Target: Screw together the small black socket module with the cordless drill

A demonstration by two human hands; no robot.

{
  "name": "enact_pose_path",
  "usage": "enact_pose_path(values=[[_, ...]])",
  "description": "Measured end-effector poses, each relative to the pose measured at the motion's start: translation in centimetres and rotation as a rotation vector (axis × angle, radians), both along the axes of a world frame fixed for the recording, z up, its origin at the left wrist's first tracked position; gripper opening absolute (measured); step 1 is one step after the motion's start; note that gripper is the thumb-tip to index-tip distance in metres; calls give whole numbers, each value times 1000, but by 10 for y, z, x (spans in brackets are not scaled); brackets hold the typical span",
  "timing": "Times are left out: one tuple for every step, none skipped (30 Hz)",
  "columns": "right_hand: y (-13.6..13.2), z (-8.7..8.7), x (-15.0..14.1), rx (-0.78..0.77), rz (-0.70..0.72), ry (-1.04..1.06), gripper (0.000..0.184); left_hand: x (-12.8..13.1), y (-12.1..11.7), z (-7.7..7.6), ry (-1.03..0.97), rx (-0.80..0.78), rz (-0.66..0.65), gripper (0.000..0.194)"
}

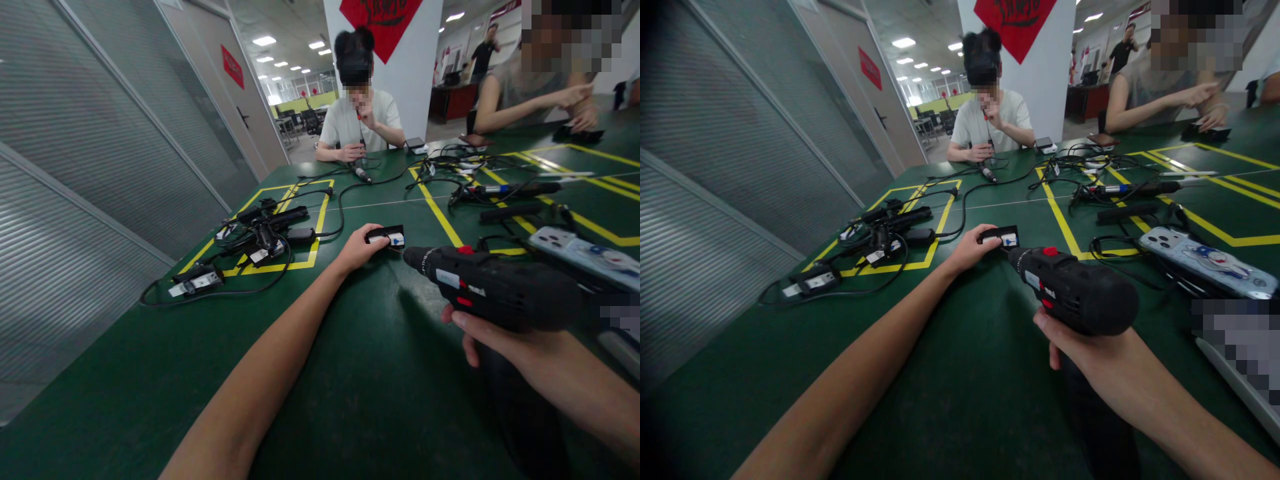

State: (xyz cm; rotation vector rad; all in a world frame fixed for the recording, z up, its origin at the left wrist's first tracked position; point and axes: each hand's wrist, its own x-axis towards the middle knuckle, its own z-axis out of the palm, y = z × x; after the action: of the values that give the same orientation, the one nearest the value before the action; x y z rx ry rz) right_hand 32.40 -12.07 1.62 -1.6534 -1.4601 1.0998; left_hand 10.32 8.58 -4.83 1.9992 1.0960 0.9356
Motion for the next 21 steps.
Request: enact_pose_path(values=[[1, 1, 1, -33, 11, 8, 35, 0, 0, 0, -2, 4, 1, 46], [1, 2, 1, -74, 29, 11, 36, 0, 0, -1, 0, 4, 2, 46], [1, 4, 0, -103, 46, -5, 37, 0, 0, -1, 3, 0, 3, 46], [0, 7, 0, -106, 53, -47, 39, 0, 1, -1, 7, -4, 4, 46], [-1, 9, -1, -98, 56, -93, 42, 0, 1, -1, 9, -7, 3, 46], [-2, 10, -1, -85, 55, -123, 44, 0, 1, -1, 10, -8, 2, 46], [-2, 11, -1, -75, 47, -134, 46, 0, 0, -1, 13, -7, 1, 46], [-3, 12, -1, -72, 39, -131, 46, 0, 0, -1, 17, -7, 3, 46], [-3, 11, -1, -75, 29, -125, 47, 0, 0, -1, 21, -6, 7, 46], [-3, 11, -1, -87, 22, -119, 48, 0, 0, 0, 25, -4, 13, 46], [-3, 10, 0, -97, 14, -111, 48, 0, 0, 0, 27, 0, 18, 46], [-3, 9, 0, -110, 8, -96, 48, 0, 0, 0, 25, 3, 20, 45], [-2, 8, 0, -124, 3, -74, 46, 0, 0, 1, 21, 4, 20, 45], [-2, 8, 1, -135, 3, -46, 44, 0, 0, 1, 19, 2, 18, 45], [-1, 8, 0, -141, 1, -22, 42, 0, 0, 2, 20, -3, 17, 45], [-1, 8, 0, -145, 2, -6, 40, 0, 0, 2, 22, -10, 17, 45], [-1, 8, 0, -148, 1, 0, 39, 0, 0, 2, 24, -17, 17, 46], [0, 9, 0, -146, 2, 6, 38, 0, 0, 2, 25, -21, 18, 46], [0, 9, -1, -135, 5, 22, 37, 0, 0, 2, 25, -20, 19, 46], [0, 10, -1, -126, 7, 46, 35, 0, 0, 2, 24, -18, 21, 46], [0, 10, -1, -124, 3, 61, 34, 1, 0, 2, 22, -15, 23, 46]])
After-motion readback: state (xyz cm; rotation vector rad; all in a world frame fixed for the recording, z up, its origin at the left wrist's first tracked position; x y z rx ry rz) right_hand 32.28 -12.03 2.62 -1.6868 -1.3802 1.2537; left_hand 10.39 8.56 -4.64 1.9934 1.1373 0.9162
